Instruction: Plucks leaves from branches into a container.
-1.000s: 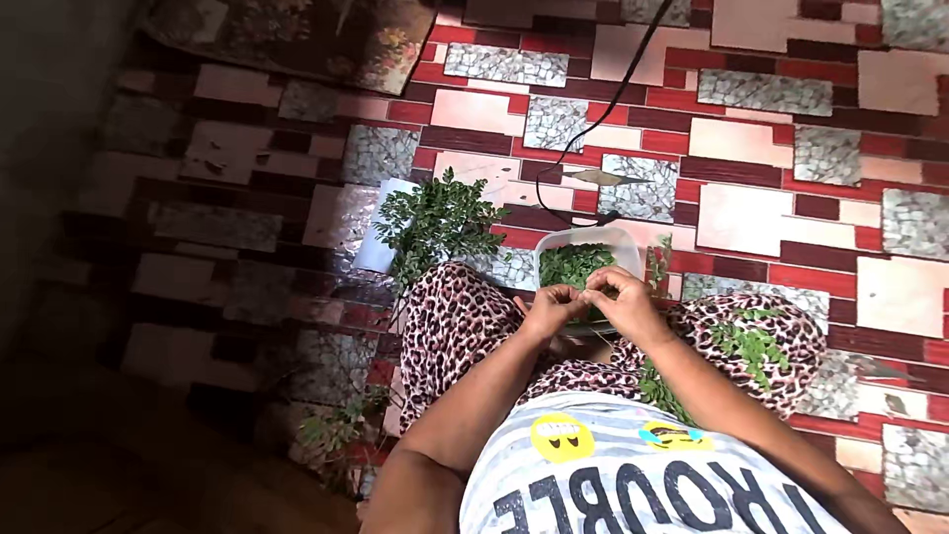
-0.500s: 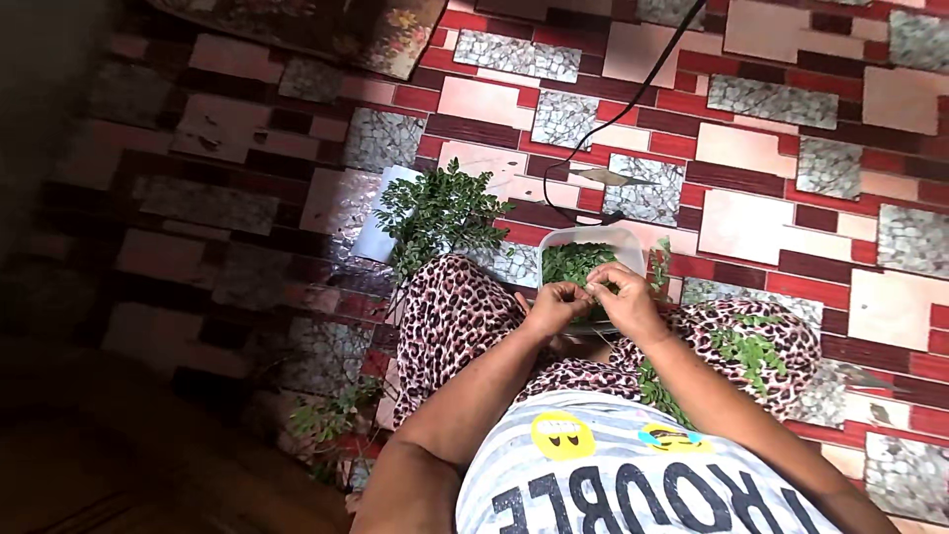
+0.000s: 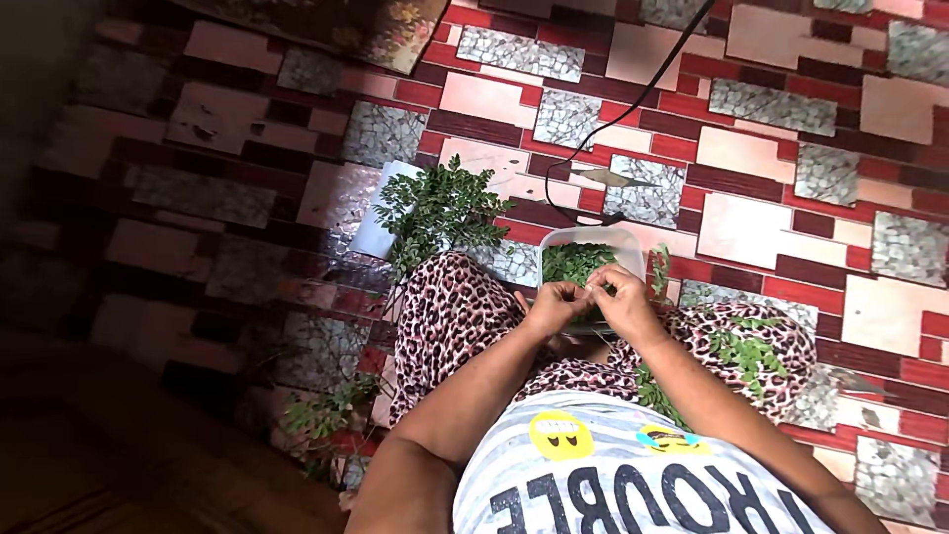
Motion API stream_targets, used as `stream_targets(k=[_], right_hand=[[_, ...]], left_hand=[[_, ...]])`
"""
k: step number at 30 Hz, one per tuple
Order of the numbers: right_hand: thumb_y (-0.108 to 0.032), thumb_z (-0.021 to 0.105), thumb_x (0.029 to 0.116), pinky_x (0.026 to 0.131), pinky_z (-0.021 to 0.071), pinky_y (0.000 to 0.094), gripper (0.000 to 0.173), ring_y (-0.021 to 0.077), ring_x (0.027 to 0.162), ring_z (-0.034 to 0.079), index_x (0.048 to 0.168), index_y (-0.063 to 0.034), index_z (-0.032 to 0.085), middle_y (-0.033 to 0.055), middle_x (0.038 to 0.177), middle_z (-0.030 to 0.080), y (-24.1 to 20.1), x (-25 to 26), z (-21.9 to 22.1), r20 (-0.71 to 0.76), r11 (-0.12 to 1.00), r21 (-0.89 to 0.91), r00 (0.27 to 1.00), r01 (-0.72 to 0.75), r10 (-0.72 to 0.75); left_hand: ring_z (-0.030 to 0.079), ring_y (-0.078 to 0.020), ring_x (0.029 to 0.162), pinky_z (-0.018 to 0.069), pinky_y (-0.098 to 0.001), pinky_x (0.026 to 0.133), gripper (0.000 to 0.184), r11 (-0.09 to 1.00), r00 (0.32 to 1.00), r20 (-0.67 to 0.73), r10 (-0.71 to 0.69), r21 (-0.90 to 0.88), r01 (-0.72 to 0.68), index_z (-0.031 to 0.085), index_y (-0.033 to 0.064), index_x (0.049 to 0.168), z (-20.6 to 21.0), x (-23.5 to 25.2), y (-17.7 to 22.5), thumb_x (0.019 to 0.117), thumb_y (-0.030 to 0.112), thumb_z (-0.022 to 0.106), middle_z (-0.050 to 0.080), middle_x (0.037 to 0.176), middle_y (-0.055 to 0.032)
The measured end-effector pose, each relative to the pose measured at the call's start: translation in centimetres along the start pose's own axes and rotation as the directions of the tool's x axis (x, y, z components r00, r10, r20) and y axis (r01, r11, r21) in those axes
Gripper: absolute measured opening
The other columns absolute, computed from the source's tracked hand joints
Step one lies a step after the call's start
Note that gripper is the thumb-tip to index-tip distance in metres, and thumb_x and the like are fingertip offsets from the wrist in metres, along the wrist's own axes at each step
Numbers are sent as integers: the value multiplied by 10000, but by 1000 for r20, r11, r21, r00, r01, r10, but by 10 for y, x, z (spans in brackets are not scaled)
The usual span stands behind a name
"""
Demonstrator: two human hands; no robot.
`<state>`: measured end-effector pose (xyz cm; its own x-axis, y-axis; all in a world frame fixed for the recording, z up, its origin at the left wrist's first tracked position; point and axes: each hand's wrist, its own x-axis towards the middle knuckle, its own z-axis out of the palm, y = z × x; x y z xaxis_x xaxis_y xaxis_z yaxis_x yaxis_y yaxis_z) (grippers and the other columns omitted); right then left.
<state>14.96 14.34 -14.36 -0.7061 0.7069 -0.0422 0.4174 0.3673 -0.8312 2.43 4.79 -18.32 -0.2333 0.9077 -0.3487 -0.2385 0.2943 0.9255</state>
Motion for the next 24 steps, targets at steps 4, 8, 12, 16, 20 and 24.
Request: stream_targets(k=[4,8,12,16,20,24], right_hand=[[-49,612,994,931,547,350,136,181,1061,660,983,47,708,155,1146,685,-2,3,-12,-59,997,70,998,10,-6],[-83,505,1053,834,621,360,223,172,913,715,1086,43,686,134,1137,686,1,-4,-25,-65,976,162,985,-148,161],[-22,651,949,778,609,363,70,171,829,687,992,32,655,126,1028,682,10,-13,-26,-49,968,136,974,-213,221],[-55,670,965,803,572,356,195,164,851,668,1143,22,648,139,1083,681,3,-10,-28,124,911,93,912,-403,391],[-83,697,957,797,560,338,223,151,838,654,1150,20,654,126,1042,684,7,-6,-24,199,887,119,886,-447,420],[-51,712,929,734,551,315,75,124,747,626,968,-4,668,71,853,657,12,-5,-22,160,916,98,914,-389,372]], left_hand=[[622,-70,749,542,-266,748,59,998,1000,-3,1,-71,-2,679,-20,926,0,-2,2,928,35,700,665,810,-36],[641,-105,816,560,-302,807,91,986,999,37,-19,-164,25,654,-20,976,-2,-1,0,905,-5,708,669,878,-57],[646,-117,796,569,-306,786,154,983,998,20,-60,-171,62,613,-13,1004,-1,-1,0,897,-18,722,658,877,-61],[649,-130,818,567,-311,791,180,981,997,24,-80,-178,83,585,-19,1017,-1,1,-3,898,-24,720,665,923,-79],[645,-115,781,563,-302,781,157,983,996,48,-77,-166,84,591,-19,994,-1,1,-4,902,-17,717,663,862,-60],[639,-107,786,555,-295,780,126,975,994,67,-83,-200,94,598,-13,1026,-1,1,-2,929,0,678,655,865,-51]])
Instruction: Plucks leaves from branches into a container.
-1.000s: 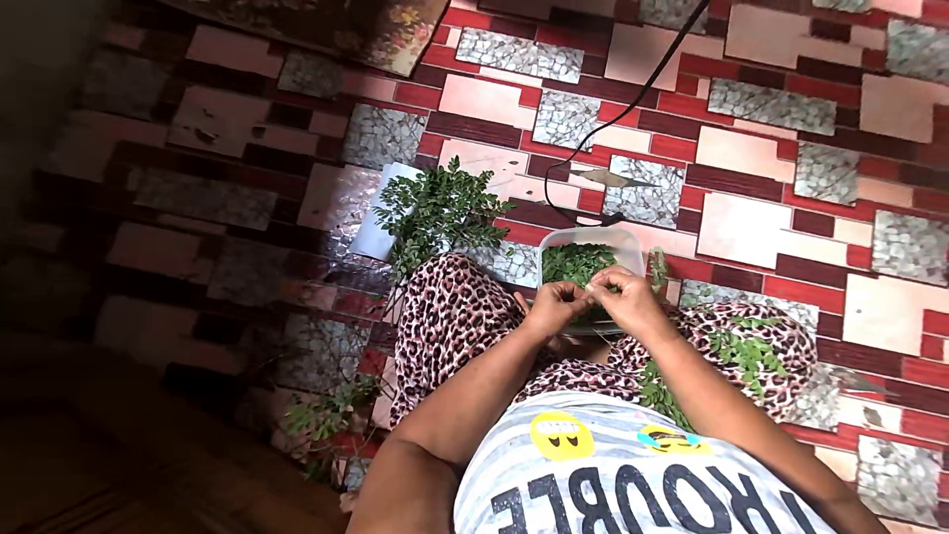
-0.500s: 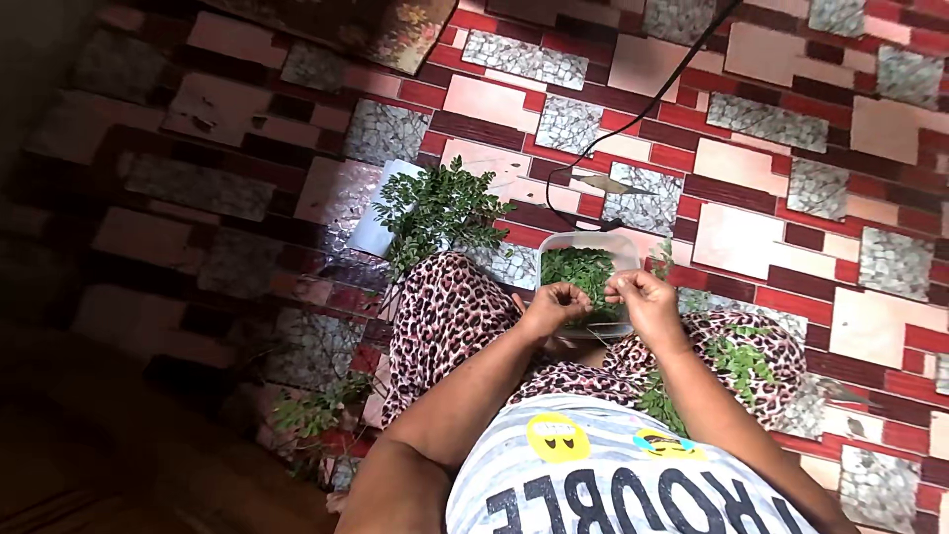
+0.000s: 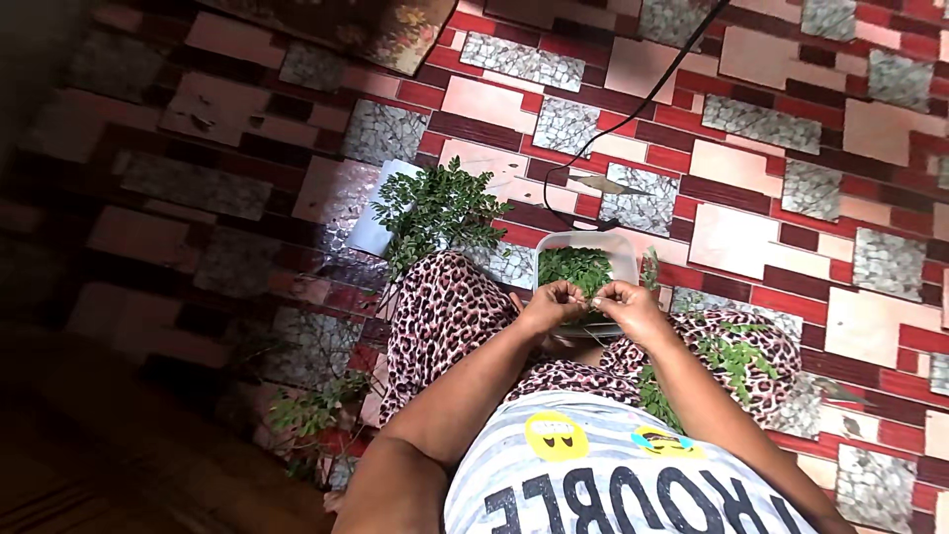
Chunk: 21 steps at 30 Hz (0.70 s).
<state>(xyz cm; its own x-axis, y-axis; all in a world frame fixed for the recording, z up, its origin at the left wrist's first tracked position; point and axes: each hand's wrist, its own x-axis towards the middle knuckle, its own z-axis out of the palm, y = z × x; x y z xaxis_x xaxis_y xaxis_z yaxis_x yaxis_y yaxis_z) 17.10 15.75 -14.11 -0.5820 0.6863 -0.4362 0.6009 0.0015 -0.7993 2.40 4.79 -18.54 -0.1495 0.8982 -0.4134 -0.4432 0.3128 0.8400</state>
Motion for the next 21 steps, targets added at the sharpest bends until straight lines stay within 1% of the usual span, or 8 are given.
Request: stream_targets(k=[4,5,9,11,13,17,19,21], right_hand=[[-24,740,900,720,536,308,96,111,732,603,965,1,673,68,854,654,-4,-3,-2,-8,999,-27,999,32,-32],[-7,739,891,709,537,306,120,110,718,601,981,6,662,74,868,655,-5,-4,-2,-6,999,-21,1000,27,-27],[103,599,890,782,566,349,335,154,832,639,1214,13,590,140,1149,631,-8,-7,-5,59,998,45,997,-50,48],[64,592,929,793,563,323,307,150,862,641,1231,14,601,129,1161,632,-9,-8,-7,85,987,134,993,-92,81],[-12,627,967,789,564,317,196,156,866,644,1159,27,628,118,1100,647,-8,-7,-7,86,973,203,992,-108,92],[-48,691,948,750,560,309,75,126,779,628,968,4,641,71,890,653,-2,-1,0,25,979,200,999,-46,41],[-54,715,928,706,535,300,107,105,713,601,869,-21,631,44,784,630,4,2,2,-11,989,144,1000,19,-18],[-55,718,929,685,515,299,132,99,687,575,840,-29,624,35,750,605,5,3,5,-44,992,105,997,64,-60]], left_hand=[[628,-86,753,545,-277,759,82,1000,1000,-5,28,-11,-28,612,-3,948,0,2,-1,959,45,678,651,818,-33],[636,-88,758,550,-278,764,68,999,1000,-12,24,-23,-24,628,-11,963,1,2,-1,964,41,671,661,828,-38],[654,-102,794,560,-288,796,60,998,1000,-16,-8,-63,7,634,-28,1003,0,3,-1,966,14,657,677,863,-52],[656,-100,795,562,-287,801,62,998,1000,-9,-6,-64,6,638,-31,1008,-1,3,-2,961,5,659,680,861,-53],[651,-95,788,559,-284,796,64,999,1000,3,-4,-53,4,641,-33,1009,-1,3,-3,962,7,657,675,854,-50],[636,-81,762,549,-265,769,41,999,1000,10,-15,-33,15,652,-16,976,0,4,-2,963,21,663,665,823,-29],[625,-77,739,543,-259,750,44,999,1000,9,-18,-34,18,650,-8,955,1,4,-2,967,32,662,657,803,-22],[618,-74,728,536,-256,741,56,999,1000,8,-18,-35,19,644,0,939,1,4,-2,971,44,658,652,793,-17]])
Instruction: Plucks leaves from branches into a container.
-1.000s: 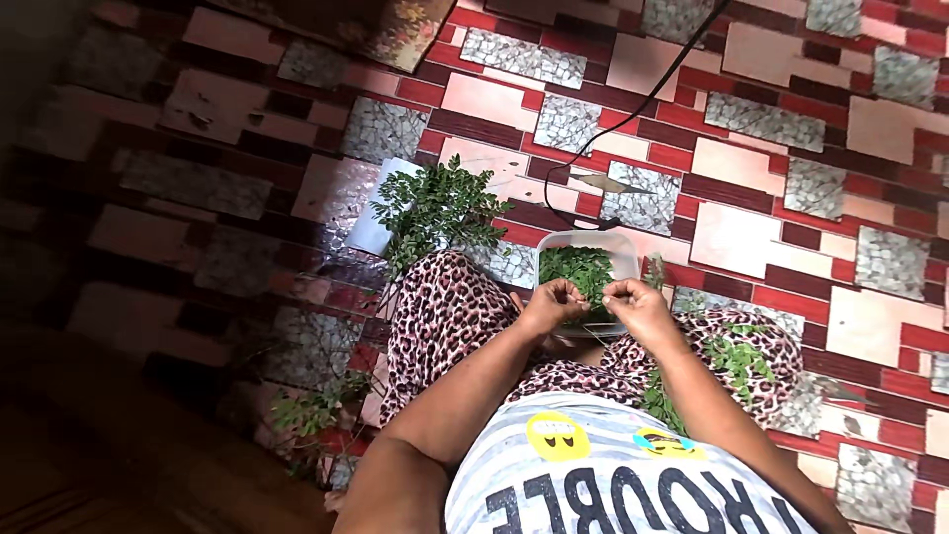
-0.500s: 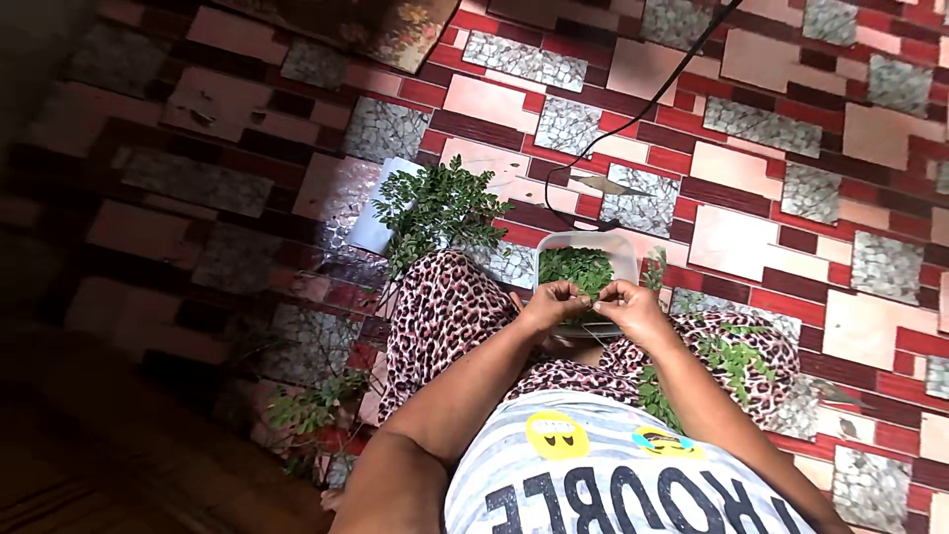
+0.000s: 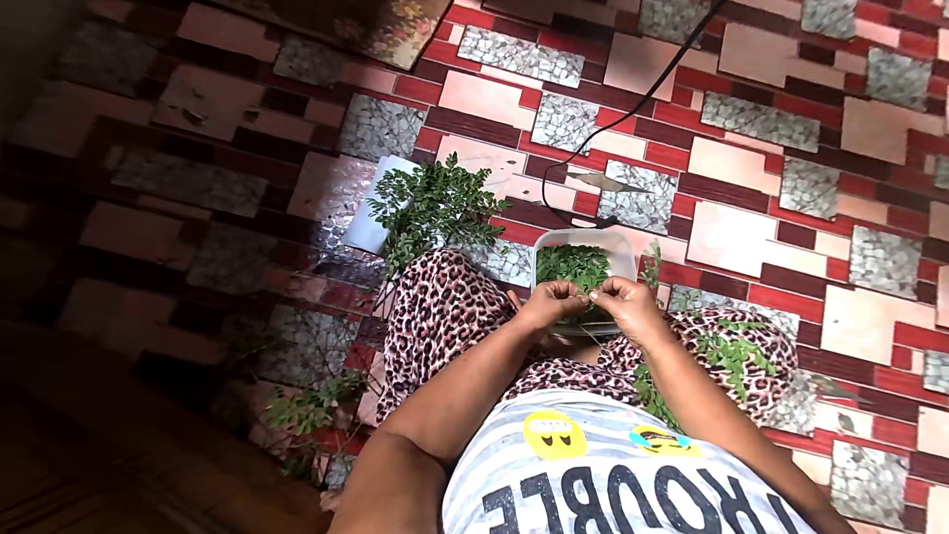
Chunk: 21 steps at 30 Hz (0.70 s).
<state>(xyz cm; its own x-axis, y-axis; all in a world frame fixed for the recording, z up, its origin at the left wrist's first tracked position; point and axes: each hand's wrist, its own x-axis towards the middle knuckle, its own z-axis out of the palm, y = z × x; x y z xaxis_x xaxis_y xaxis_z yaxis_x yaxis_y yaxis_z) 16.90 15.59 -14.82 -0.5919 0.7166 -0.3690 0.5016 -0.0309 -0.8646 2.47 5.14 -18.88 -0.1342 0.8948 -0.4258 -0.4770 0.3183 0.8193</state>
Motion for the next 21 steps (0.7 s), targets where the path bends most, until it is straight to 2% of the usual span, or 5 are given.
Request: stream_targets(k=[3,6,14,18,21], right_hand=[[-44,708,929,685,509,295,123,94,698,569,842,-33,622,29,767,601,-1,-2,4,-50,999,7,998,44,-44],[-43,655,947,726,568,321,29,117,729,623,934,-17,654,47,849,643,1,-1,4,-96,996,70,994,52,-45],[-147,584,1043,745,549,310,184,125,776,630,1067,11,676,81,930,666,-6,-2,-5,-13,993,33,993,-116,116],[-75,734,922,752,539,299,114,116,779,615,984,-2,671,67,882,656,-8,-6,-4,64,991,36,990,-131,128],[-47,729,921,784,542,324,110,119,813,627,1004,9,683,79,900,669,-6,-5,-2,46,997,-22,996,-75,76]], left_hand=[[622,-82,729,541,-262,738,51,1000,1000,-15,1,-17,-2,636,-3,943,0,1,0,974,37,650,653,800,-24],[638,-95,762,557,-281,781,56,999,1000,-26,-18,-36,17,624,-3,949,1,1,1,989,36,630,654,829,-34],[648,-101,778,556,-286,793,76,995,998,-45,-48,-90,44,590,10,935,2,0,2,995,39,626,654,838,-37],[633,-95,762,551,-278,776,74,993,997,-44,-59,-102,54,582,18,933,2,0,2,989,24,629,640,831,-31],[632,-93,759,549,-275,767,81,995,998,-37,-55,-85,51,580,22,932,2,1,1,990,34,635,643,830,-29]])
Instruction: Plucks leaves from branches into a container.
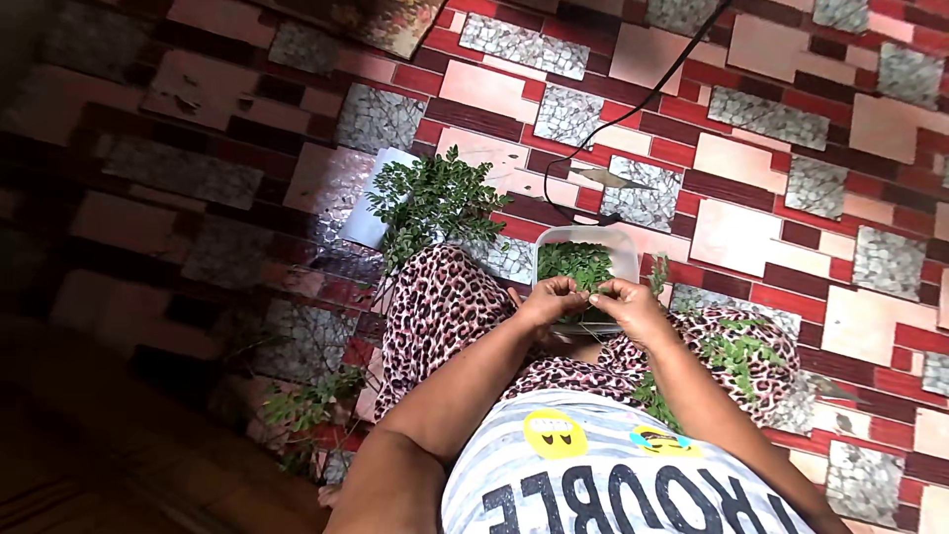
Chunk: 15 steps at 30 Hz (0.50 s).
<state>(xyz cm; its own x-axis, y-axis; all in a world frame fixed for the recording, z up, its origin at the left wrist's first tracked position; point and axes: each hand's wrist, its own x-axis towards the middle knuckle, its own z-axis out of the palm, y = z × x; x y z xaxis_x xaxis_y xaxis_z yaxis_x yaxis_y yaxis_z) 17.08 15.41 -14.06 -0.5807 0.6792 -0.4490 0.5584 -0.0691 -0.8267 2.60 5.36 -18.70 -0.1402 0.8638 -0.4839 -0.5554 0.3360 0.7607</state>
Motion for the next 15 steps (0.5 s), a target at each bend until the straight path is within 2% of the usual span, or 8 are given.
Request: stream_targets(k=[3,6,10,12,15], right_hand=[[-24,711,929,788,547,316,69,104,811,639,992,1,700,69,891,686,1,1,0,-11,998,-54,999,45,-45],[15,701,907,777,539,333,29,121,816,627,908,-13,692,67,881,669,-1,0,-3,-30,998,-58,999,31,-33],[-11,698,902,695,536,308,56,119,714,603,858,-24,665,46,799,637,5,2,-10,-9,1000,-25,1000,9,-10],[23,694,889,711,548,302,57,120,734,611,909,-8,650,63,848,642,3,1,-12,39,999,-3,999,-37,37],[70,636,894,779,562,326,275,154,842,639,1162,21,599,124,1074,641,-1,0,-10,81,991,76,992,-106,100]], left_hand=[[623,-90,750,541,-271,757,82,1000,1000,-2,16,6,-16,585,21,921,-1,0,-1,983,24,638,637,815,-27],[620,-92,748,544,-278,762,101,1000,1000,-7,12,-2,-12,572,29,907,-1,-1,1,989,27,630,629,814,-24],[613,-91,737,540,-275,751,75,1000,1000,4,15,4,-15,589,26,928,-2,-2,3,981,29,642,629,810,-25],[616,-95,744,542,-279,759,69,1000,1000,10,21,11,-21,593,22,934,-2,-1,3,979,27,645,630,816,-29],[618,-91,747,539,-276,754,76,999,999,19,35,20,-35,595,28,921,-3,-1,2,981,33,642,638,813,-23]])
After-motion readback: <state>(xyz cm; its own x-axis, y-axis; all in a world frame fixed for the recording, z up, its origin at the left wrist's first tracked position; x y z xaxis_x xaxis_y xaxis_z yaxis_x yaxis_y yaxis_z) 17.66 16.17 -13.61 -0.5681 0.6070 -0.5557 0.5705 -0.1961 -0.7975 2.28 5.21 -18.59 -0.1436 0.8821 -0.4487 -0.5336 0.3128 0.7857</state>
